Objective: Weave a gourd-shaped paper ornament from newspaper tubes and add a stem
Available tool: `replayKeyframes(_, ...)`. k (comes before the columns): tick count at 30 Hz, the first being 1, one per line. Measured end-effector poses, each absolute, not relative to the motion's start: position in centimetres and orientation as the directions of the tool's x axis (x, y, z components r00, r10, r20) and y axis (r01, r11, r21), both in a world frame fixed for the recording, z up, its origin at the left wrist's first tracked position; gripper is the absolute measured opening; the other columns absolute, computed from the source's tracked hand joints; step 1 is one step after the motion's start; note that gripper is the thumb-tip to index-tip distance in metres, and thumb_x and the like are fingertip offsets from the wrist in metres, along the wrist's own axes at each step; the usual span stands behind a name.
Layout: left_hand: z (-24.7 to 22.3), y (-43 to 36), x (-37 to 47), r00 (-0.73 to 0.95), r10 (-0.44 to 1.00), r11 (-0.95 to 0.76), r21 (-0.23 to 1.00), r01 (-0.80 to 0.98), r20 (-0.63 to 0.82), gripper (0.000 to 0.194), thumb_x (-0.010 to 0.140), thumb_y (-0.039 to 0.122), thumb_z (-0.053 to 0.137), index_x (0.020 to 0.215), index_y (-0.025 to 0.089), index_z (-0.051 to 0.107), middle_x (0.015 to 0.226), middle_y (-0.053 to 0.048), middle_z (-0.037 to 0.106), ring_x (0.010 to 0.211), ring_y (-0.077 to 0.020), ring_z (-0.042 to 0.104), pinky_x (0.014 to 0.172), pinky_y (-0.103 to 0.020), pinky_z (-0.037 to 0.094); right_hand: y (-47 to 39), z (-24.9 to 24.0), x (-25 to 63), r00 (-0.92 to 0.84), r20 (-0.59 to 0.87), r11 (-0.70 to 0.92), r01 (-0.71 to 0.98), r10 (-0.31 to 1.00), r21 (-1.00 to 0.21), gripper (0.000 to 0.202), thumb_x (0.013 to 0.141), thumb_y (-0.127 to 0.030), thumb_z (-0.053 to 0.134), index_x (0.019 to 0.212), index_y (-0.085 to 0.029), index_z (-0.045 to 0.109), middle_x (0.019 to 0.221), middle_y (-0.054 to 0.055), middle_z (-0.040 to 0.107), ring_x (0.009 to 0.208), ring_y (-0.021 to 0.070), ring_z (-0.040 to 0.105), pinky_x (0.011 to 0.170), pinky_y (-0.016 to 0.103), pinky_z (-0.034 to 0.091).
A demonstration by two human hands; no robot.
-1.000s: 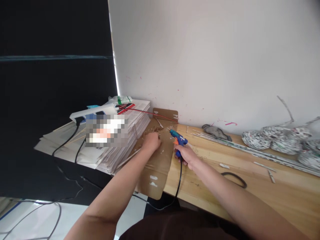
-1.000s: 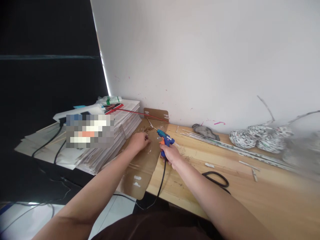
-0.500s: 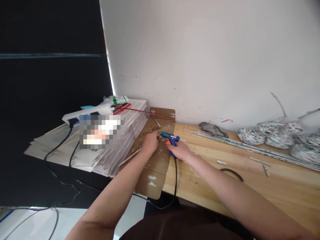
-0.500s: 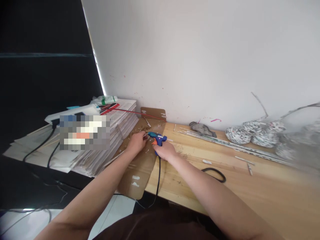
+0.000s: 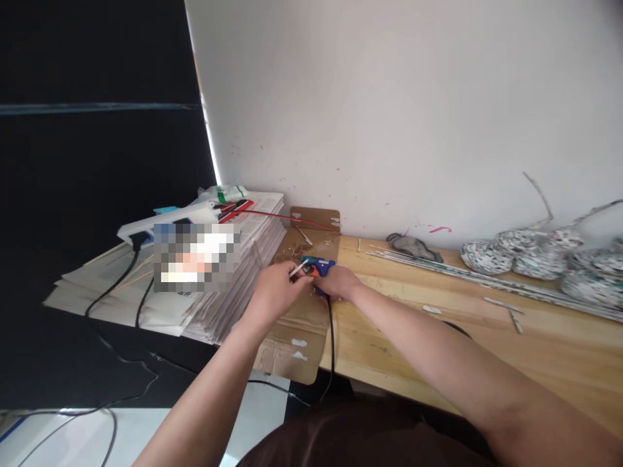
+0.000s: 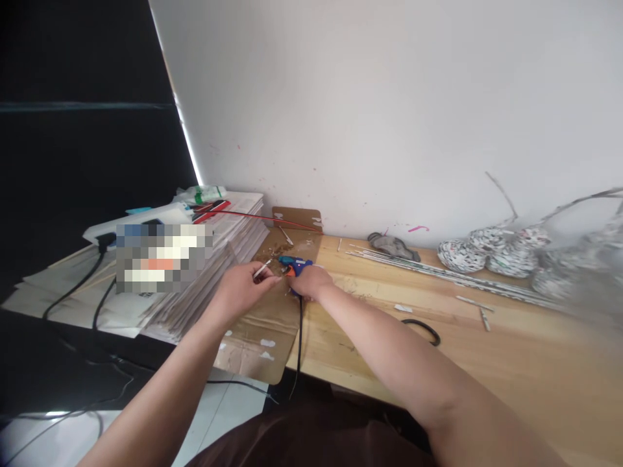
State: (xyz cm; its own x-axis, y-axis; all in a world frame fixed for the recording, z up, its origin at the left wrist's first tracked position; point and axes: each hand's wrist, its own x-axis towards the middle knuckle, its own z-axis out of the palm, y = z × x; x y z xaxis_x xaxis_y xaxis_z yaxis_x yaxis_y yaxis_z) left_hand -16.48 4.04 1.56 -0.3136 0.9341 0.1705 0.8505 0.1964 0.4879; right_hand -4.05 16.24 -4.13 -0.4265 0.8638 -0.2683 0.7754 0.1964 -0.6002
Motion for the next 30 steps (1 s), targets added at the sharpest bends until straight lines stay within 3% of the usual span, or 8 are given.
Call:
replayKeyframes(7,2.0,0.6,-14.6,-0.276,0.939,0.129,0.536,0.834,0.203,0.018,0.079,0.031,0.071,0.067,0.021,0.063,0.067,0.001,0.068,0.061,-0.0144,0.059,0.062,-0.025,0.038,15.8,-3.3,-3.5,-0.478,-0.265,0.241,0.758,0.838,-0.606,0.057,0.070,-0.069,0.074,0.043,-0.023,0.054,0.039,0.004,0.053,0.057,0.0257,0.065,0.055,0.032,0.045)
replayKeyframes(9,1.9,-0.3,-14.4,-0.288,0.931,0.117,0.565,0.817,0.224,0.018,0.078,0.030,0.071,0.066,0.020,0.061,0.065,0.002,0.067,0.060,-0.0131,0.057,0.061,-0.025,0.037,15.1,-2.6,-2.5,-0.523,-0.217,0.279,0.708,0.824,-0.649,0.055,0.073,-0.065,0.074,0.046,-0.022,0.054,0.045,0.005,0.056,0.066,0.0265,0.067,0.058,0.031,0.044)
replayKeyframes(12,1.8,-1.3,-14.2,-0.305,0.915,0.087,0.611,0.787,0.264,0.018,0.078,0.028,0.071,0.066,0.019,0.060,0.062,0.004,0.064,0.057,-0.0107,0.053,0.060,-0.023,0.037,12.9,-1.2,-0.6,-0.621,-0.186,0.302,0.594,0.762,-0.745,0.045,0.083,-0.057,0.067,0.059,-0.020,0.062,0.058,0.004,0.064,0.066,0.0199,0.066,0.058,0.027,0.044)
replayKeyframes(14,1.8,-1.8,-14.0,-0.306,0.910,0.063,0.635,0.770,0.281,0.019,0.078,0.028,0.072,0.066,0.019,0.060,0.060,0.005,0.061,0.056,-0.0095,0.051,0.058,-0.022,0.036,11.0,-0.3,0.9,-0.698,-0.212,0.252,0.499,0.684,-0.829,0.038,0.089,-0.054,0.060,0.075,-0.020,0.069,0.067,0.002,0.068,0.060,0.0144,0.064,0.053,0.024,0.044)
replayKeyframes(16,1.8,-2.2,-13.5,-0.300,0.908,0.034,0.662,0.749,0.294,0.020,0.078,0.029,0.072,0.065,0.019,0.061,0.059,0.006,0.060,0.055,-0.0087,0.049,0.056,-0.021,0.036,9.2,0.3,2.3,-0.777,-0.227,0.069,0.328,0.587,-0.942,0.036,0.089,-0.053,0.060,0.082,-0.018,0.070,0.074,0.003,0.070,0.059,0.0121,0.063,0.050,0.023,0.042)
replayKeyframes(18,1.7,-2.4,-13.0,-0.287,0.906,-0.004,0.685,0.729,0.311,0.021,0.079,0.031,0.074,0.066,0.019,0.062,0.059,0.006,0.059,0.054,-0.0083,0.048,0.054,-0.021,0.035,7.7,0.6,3.6,-0.815,-0.215,-0.148,0.160,0.538,-0.976,0.039,0.083,-0.055,0.068,0.083,-0.016,0.071,0.078,0.004,0.070,0.061,0.0120,0.063,0.048,0.022,0.041)
replayKeyframes(20,1.5,-2.7,-12.3,-0.268,0.902,-0.041,0.685,0.727,0.338,0.021,0.078,0.030,0.075,0.066,0.019,0.062,0.060,0.006,0.060,0.053,-0.0081,0.048,0.053,-0.020,0.036,6.7,0.7,4.5,-0.815,-0.209,-0.260,0.074,0.540,-0.963,0.042,0.076,-0.057,0.075,0.081,-0.015,0.073,0.079,0.005,0.070,0.062,0.0119,0.063,0.048,0.021,0.041)
replayKeyframes(30,1.4,-3.7,-10.1,-0.116,0.848,-0.240,0.570,0.785,0.517,0.020,0.076,0.025,0.083,0.071,0.020,0.064,0.065,0.005,0.064,0.060,-0.0093,0.058,0.058,-0.020,0.042,4.9,1.5,7.2,-0.765,-0.155,-0.183,0.049,0.625,-0.982,0.040,0.070,-0.054,0.083,0.073,-0.014,0.078,0.061,0.002,0.063,0.055,0.0097,0.052,0.048,0.022,0.039)
